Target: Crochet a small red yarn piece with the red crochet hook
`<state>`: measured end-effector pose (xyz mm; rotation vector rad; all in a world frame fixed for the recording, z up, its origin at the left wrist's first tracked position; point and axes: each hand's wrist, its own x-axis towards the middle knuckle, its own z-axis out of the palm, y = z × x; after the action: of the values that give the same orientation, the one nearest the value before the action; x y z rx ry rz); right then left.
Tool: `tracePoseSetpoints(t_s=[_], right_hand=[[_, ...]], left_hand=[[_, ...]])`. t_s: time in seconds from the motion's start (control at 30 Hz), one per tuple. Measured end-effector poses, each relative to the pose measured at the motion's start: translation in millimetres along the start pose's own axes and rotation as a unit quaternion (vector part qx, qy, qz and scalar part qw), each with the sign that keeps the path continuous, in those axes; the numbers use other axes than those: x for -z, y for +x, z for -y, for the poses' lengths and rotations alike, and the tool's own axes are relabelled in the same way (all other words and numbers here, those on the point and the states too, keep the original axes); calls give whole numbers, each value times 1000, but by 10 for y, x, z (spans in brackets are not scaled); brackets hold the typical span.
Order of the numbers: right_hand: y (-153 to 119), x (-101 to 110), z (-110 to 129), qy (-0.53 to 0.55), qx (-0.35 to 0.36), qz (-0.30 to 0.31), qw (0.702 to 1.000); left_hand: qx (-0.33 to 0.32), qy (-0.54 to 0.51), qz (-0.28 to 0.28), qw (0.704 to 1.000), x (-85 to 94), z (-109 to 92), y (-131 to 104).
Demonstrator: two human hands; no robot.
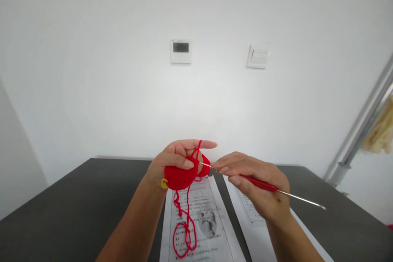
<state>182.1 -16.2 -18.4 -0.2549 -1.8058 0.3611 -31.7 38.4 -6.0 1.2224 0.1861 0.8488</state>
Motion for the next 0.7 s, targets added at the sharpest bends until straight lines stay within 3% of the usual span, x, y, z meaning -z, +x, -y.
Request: tracePoseSetpoints(t_s=[0.33, 0.7], right_hand=[[-18, -28, -44, -4, 36, -16, 999], [9, 17, -72, 51, 19, 3, 999]], left_hand=[[10, 12, 10, 1000, 1, 29, 17], [11, -27, 45, 999, 71, 69, 56]])
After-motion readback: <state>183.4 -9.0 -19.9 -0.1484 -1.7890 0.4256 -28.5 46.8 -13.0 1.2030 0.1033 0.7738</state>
